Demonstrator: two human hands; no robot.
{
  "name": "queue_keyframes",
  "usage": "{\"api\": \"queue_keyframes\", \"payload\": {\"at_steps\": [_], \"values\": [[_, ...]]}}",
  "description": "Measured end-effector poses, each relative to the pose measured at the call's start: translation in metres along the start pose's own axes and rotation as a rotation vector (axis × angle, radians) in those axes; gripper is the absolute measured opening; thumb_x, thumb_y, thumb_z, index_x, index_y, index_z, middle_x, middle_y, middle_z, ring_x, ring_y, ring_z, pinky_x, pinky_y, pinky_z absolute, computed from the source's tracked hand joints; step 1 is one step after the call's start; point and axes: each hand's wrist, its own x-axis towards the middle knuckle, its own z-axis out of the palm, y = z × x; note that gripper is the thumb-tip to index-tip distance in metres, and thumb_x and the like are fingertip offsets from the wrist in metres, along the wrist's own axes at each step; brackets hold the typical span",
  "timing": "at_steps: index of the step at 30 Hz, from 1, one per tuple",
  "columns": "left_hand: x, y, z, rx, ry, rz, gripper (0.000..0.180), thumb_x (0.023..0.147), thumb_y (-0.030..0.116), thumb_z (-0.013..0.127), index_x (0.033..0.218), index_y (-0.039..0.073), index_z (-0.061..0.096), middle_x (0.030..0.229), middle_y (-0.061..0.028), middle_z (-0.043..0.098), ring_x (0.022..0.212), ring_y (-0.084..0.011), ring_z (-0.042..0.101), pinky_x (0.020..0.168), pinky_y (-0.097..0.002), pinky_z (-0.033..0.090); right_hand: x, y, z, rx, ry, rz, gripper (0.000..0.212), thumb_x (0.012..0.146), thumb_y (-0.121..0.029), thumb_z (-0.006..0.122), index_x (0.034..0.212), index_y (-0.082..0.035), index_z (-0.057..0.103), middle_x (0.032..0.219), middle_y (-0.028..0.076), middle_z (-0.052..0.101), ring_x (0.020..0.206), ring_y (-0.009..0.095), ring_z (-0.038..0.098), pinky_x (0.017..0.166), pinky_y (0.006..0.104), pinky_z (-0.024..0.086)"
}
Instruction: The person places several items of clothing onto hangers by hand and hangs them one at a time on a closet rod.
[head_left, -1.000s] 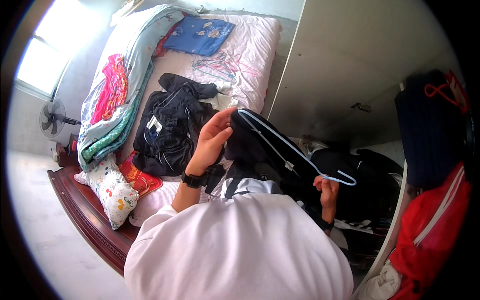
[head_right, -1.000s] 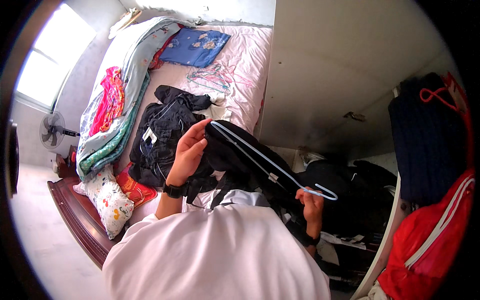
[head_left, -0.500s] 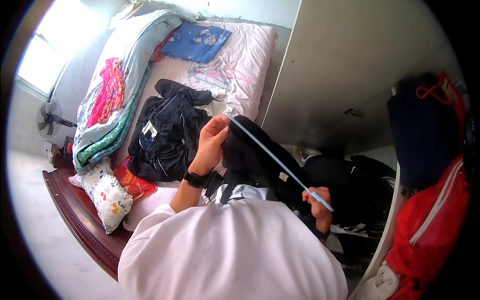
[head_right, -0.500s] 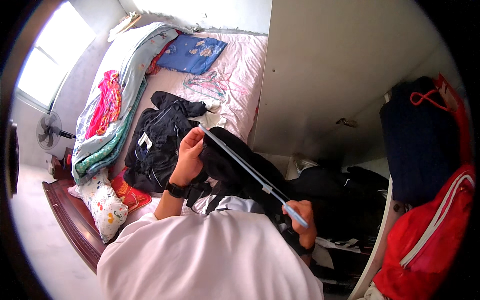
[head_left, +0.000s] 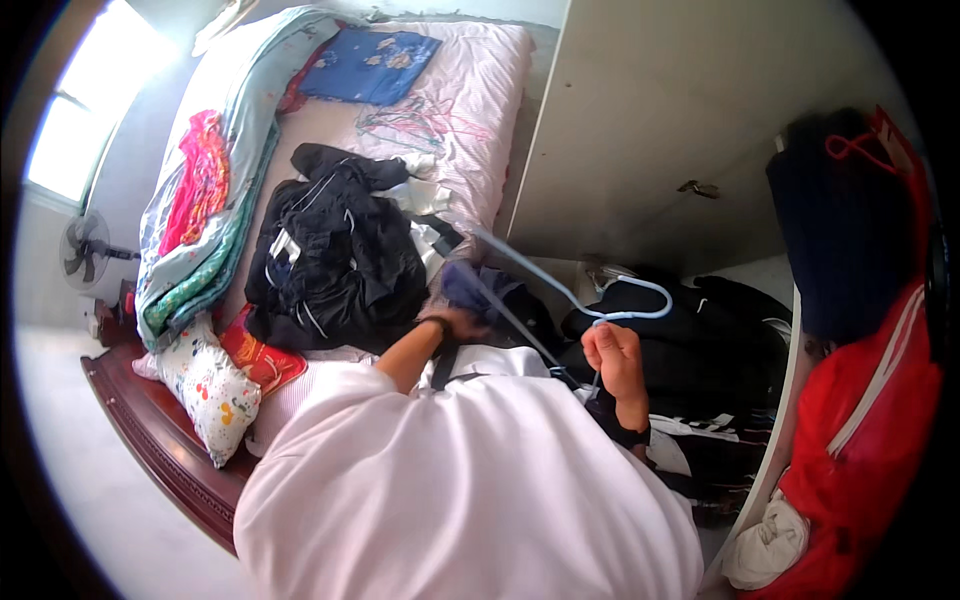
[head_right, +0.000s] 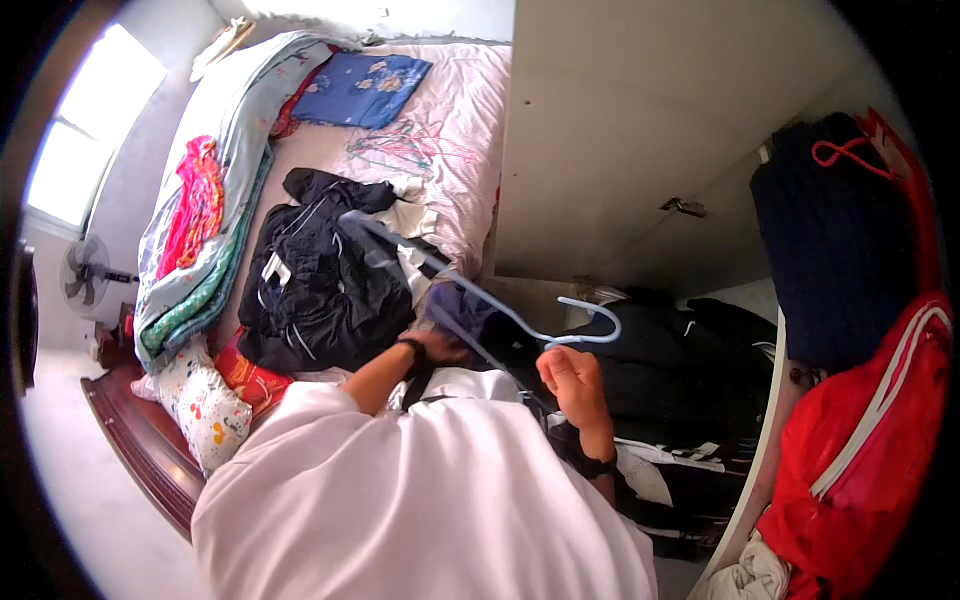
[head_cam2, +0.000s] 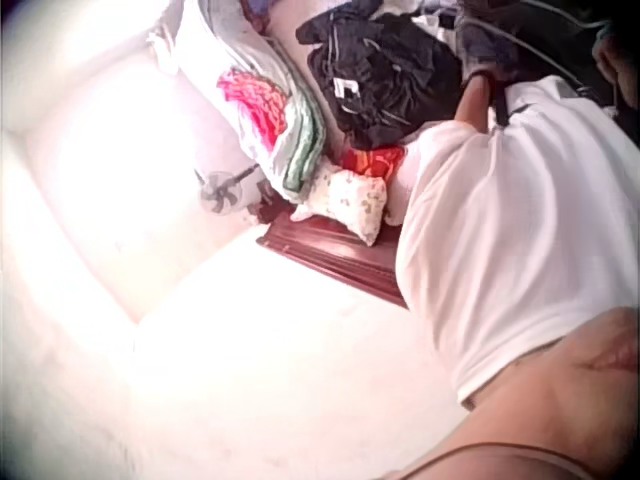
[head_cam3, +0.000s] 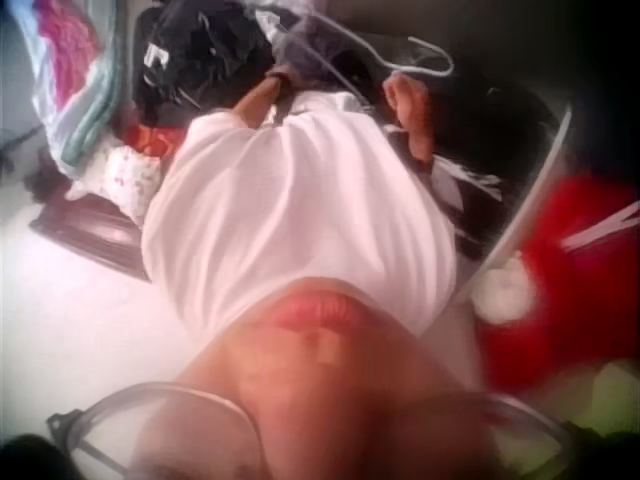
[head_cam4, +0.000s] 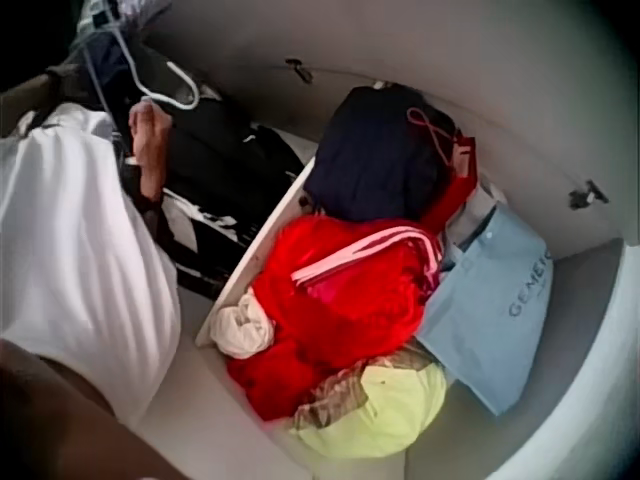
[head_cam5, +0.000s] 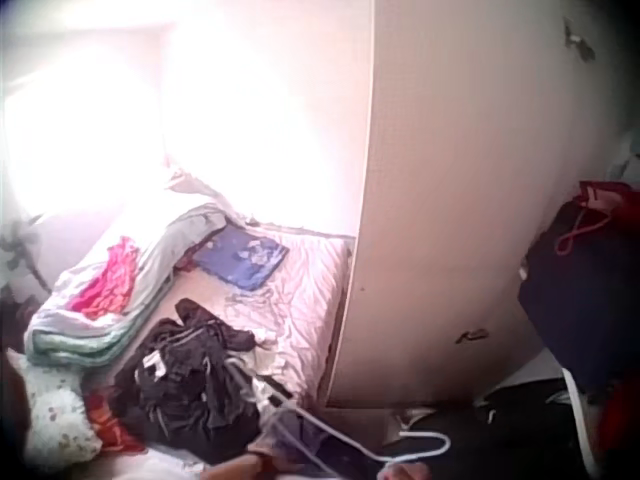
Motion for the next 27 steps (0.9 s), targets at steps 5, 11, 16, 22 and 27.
{"api": "queue_keyframes", "payload": {"at_steps": [5, 11, 16, 22, 27], "values": [[-0.019, -0.009, -0.013, -0.010, -0.004, 0.209, 0.063, 0.086, 0.054, 0.058, 0.130, 0.009, 0.055, 0.134, -0.0219, 0.048, 0.122, -0.0401, 0.049, 0.101, -0.0444, 0.042, -0.024, 0.022, -0.057, -0.241, 0.113, 0.262, 0.039, 0.100, -0.026, 0.046, 0.068, -0.005, 0.054, 0.057, -0.006, 0.038, 0.054, 0.003, 0.033, 0.049, 0.0244, 0.022], [-0.009, -0.041, 0.026, -0.311, 0.130, 0.147, 0.049, 0.085, 0.043, 0.065, 0.120, 0.009, 0.063, 0.119, -0.0231, 0.054, 0.115, -0.0369, 0.052, 0.102, -0.0386, 0.041, 0.001, 0.098, -0.050, -0.511, 0.090, 0.376, 0.026, 0.095, -0.022, 0.051, 0.090, 0.000, 0.063, 0.082, 0.019, 0.065, 0.076, 0.031, 0.063, 0.069, 0.0361, 0.047], [-0.022, -0.063, 0.024, -0.495, 0.170, 0.115, 0.042, 0.088, 0.038, 0.064, 0.119, 0.009, 0.064, 0.117, -0.0211, 0.054, 0.116, -0.0336, 0.051, 0.104, -0.0370, 0.038, 0.022, 0.164, -0.031, -0.497, 0.173, 0.314, 0.024, 0.094, -0.019, 0.053, 0.107, -0.001, 0.063, 0.096, 0.020, 0.067, 0.088, 0.032, 0.065, 0.077, 0.0369, 0.049], [-0.019, -0.139, 0.067, -0.608, 0.211, -0.039, 0.049, 0.086, 0.039, 0.064, 0.122, 0.006, 0.062, 0.131, -0.0229, 0.052, 0.127, -0.0368, 0.045, 0.108, -0.0391, 0.035, 0.078, 0.229, -0.018, -0.551, 0.008, 0.422, 0.026, 0.093, -0.020, 0.055, 0.109, -0.001, 0.063, 0.096, 0.020, 0.067, 0.088, 0.030, 0.065, 0.078, 0.0352, 0.048], [-0.028, -0.183, 0.100, -0.544, 0.194, -0.256, 0.061, 0.082, 0.037, 0.065, 0.132, 0.004, 0.052, 0.140, -0.0246, 0.043, 0.133, -0.0384, 0.038, 0.112, -0.0412, 0.031, 0.129, 0.287, -0.001, -0.562, -0.160, 0.574, 0.030, 0.091, -0.023, 0.058, 0.110, 0.000, 0.064, 0.095, 0.014, 0.069, 0.091, 0.023, 0.065, 0.082, 0.0342, 0.048]]}}
